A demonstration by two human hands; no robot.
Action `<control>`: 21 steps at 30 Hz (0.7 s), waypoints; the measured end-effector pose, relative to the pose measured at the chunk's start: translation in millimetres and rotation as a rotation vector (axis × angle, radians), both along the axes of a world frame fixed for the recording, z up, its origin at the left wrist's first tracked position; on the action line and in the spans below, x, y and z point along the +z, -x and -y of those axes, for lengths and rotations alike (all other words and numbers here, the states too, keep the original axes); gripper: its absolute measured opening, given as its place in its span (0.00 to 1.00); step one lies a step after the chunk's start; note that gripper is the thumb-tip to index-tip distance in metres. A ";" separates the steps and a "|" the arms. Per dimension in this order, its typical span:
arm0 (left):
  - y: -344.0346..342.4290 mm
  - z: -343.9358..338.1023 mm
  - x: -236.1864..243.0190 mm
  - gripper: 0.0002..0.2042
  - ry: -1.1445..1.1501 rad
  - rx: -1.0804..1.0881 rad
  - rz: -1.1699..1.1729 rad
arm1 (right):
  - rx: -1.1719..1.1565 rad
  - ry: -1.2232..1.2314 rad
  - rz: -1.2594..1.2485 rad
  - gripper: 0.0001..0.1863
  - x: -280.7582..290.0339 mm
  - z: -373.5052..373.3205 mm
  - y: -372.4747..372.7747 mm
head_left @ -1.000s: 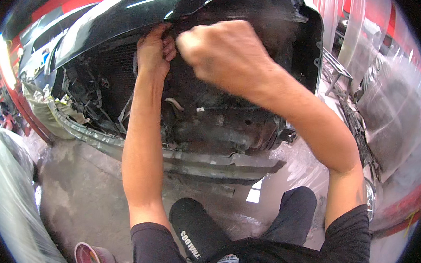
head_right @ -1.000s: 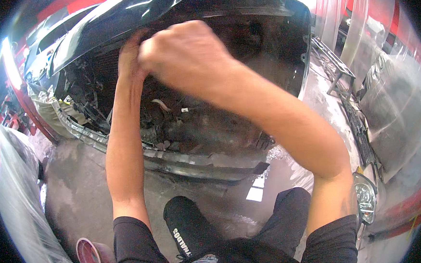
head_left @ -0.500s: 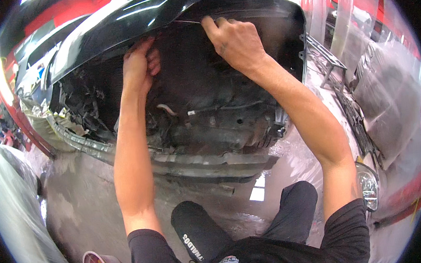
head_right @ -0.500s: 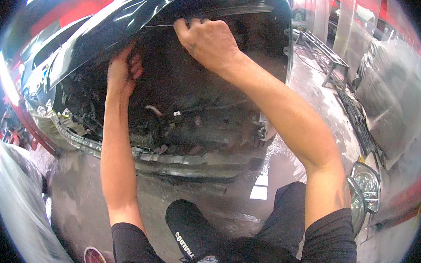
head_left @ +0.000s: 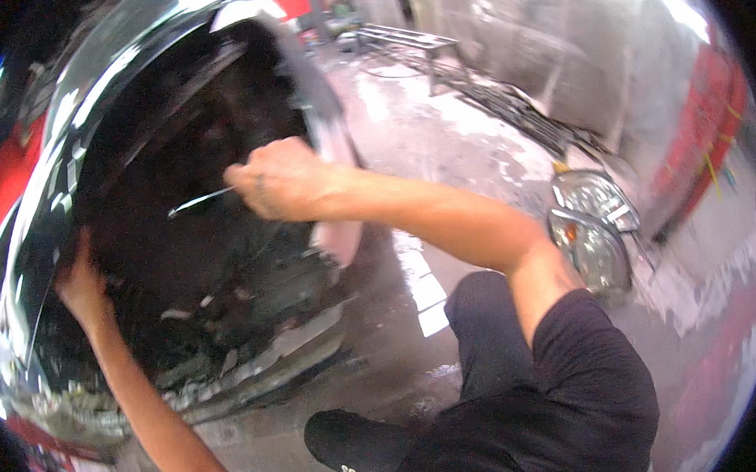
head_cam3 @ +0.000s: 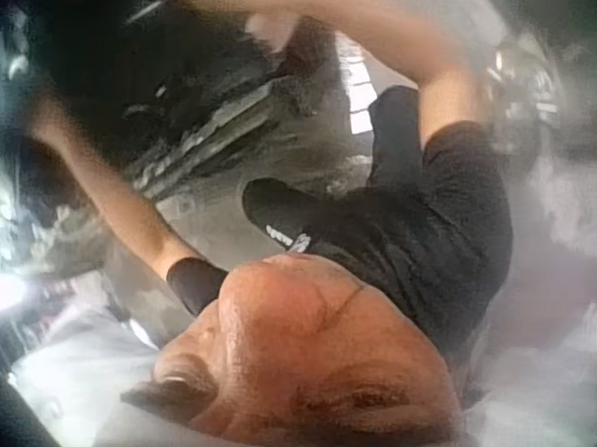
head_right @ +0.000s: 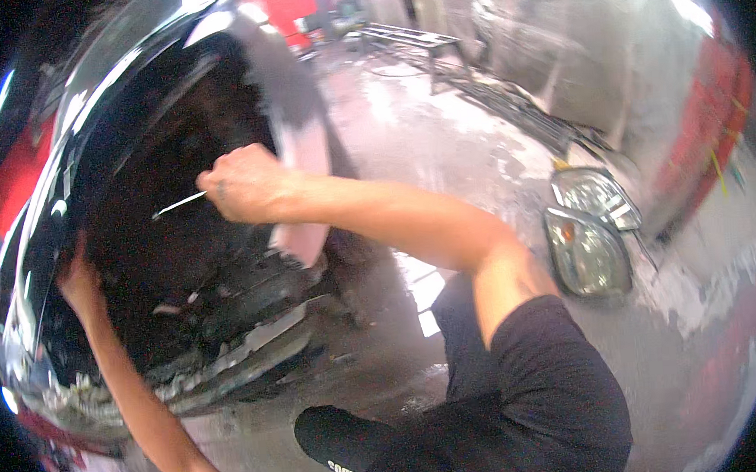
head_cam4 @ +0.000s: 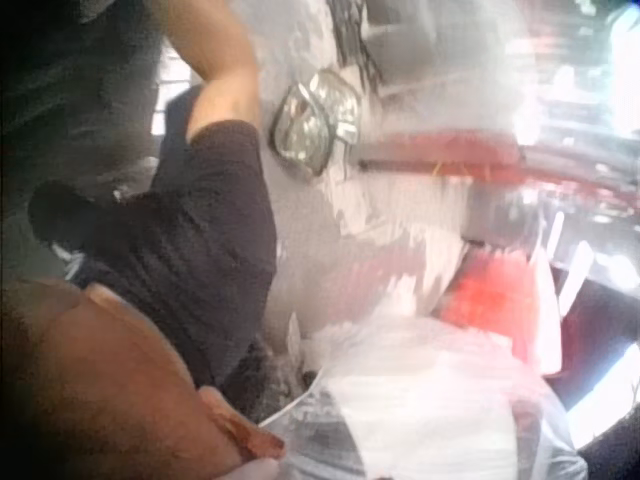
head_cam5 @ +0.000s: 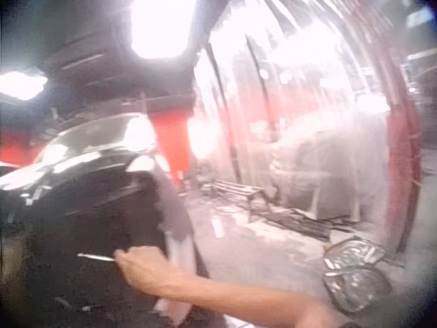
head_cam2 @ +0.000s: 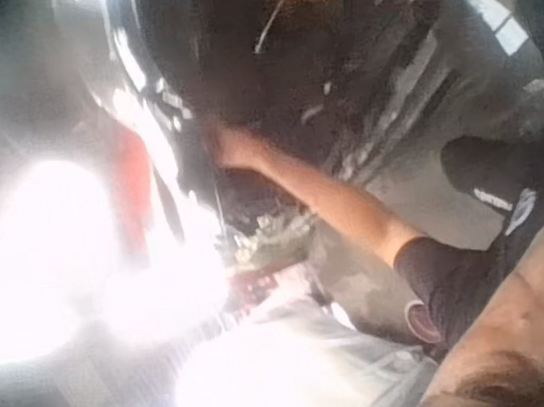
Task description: The person retrieves a wrench from a tool bag, walks through a workshop, and kneels at the front of a black car. They use the wrench to loosen and remove bolts from the car's front bumper area, then remove a small plastic clip from the bumper.
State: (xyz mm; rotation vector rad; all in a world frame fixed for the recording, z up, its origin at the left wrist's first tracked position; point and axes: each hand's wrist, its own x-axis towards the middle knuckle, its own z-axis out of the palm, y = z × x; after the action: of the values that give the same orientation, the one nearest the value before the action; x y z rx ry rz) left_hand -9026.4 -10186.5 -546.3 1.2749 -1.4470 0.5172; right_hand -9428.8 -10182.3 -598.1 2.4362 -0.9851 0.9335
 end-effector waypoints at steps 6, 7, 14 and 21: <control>-58.6 27.2 -6.4 0.22 -0.189 -0.210 -0.085 | 0.098 -0.051 0.056 0.09 -12.3 4.5 2.3; -64.3 34.6 -6.8 0.23 -0.181 -0.304 -0.025 | 0.099 -0.037 0.060 0.09 -13.4 4.1 2.4; -56.6 25.4 1.1 0.21 -0.229 -0.203 -0.349 | 0.114 -0.043 0.084 0.08 -12.9 3.4 6.4; -96.3 23.2 3.2 0.25 -0.286 -0.233 -0.269 | 0.124 -0.048 0.113 0.07 -15.3 2.7 5.4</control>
State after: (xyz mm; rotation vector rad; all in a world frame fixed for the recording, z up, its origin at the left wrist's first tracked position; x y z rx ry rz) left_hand -8930.1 -10209.7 -543.0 1.3166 -1.4481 -0.0197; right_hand -9434.2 -10185.0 -613.5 2.5333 -0.9121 1.1114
